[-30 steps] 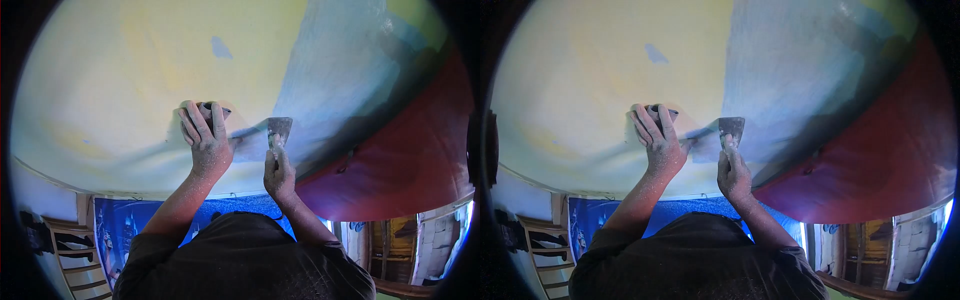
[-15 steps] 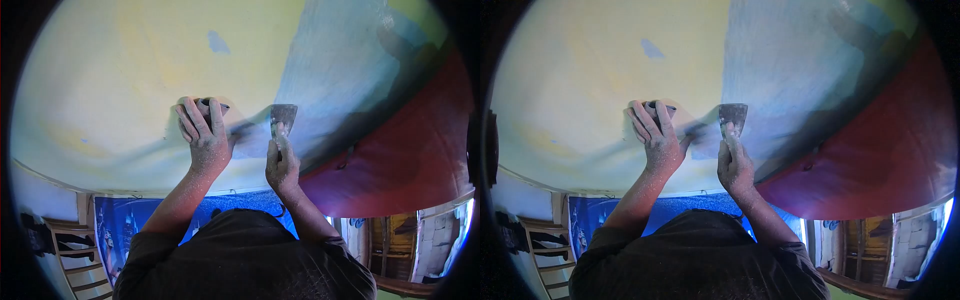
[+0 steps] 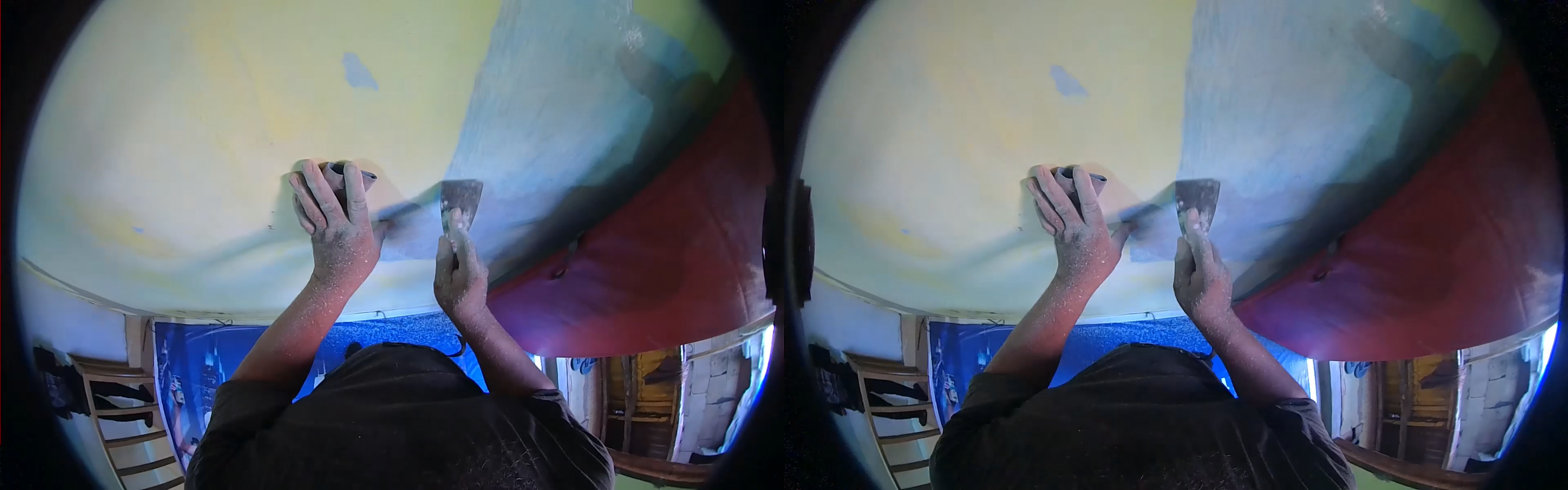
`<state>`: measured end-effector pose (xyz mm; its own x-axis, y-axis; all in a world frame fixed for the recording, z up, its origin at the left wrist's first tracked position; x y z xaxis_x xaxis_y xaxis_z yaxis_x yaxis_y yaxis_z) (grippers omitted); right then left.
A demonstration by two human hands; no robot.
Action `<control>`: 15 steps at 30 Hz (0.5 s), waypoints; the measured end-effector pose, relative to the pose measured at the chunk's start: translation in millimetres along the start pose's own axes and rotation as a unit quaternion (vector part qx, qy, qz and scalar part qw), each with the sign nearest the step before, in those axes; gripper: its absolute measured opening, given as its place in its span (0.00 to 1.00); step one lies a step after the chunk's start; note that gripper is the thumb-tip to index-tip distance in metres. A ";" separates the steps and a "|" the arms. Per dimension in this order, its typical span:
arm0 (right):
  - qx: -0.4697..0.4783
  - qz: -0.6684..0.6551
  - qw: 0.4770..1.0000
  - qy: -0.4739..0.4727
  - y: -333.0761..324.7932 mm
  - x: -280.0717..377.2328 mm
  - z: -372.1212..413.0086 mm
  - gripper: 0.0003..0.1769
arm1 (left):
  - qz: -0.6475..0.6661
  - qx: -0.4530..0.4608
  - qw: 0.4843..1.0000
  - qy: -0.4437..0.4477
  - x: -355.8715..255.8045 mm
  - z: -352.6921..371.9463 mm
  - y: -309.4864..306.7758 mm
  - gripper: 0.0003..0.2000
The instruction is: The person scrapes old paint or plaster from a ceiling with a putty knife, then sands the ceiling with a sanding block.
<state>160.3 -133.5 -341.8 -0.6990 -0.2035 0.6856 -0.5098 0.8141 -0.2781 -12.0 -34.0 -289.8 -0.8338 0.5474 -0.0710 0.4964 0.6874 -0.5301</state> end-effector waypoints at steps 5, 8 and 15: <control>-0.001 -0.014 1.000 0.013 -1.7 0.4 -2.9 0.24 | -0.009 -0.012 1.000 0.010 0.2 2.4 0.0 0.65; -0.043 -0.004 0.998 -0.048 -3.9 5.4 -9.2 0.31 | 0.003 -0.004 1.000 -0.005 -0.8 1.4 -2.9 0.65; -0.039 0.010 0.998 -0.056 -1.2 -0.2 -3.8 0.31 | -0.002 -0.007 1.000 0.005 0.2 3.7 0.0 0.65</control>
<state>162.9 -132.4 -339.0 -0.7620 -0.2431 0.6002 -0.4579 0.8576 -0.2340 -13.0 -35.6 -293.0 -0.8332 0.5496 -0.0613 0.4973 0.6960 -0.5179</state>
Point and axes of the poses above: each hand's wrist, its own z-axis away from the middle knuckle, its own y-axis out of the palm, x = y × z, the point moved 8 cm from there along -z, towards the middle knuckle, and after that the axes turned 15 degrees about -x, right-handed, at the moved point
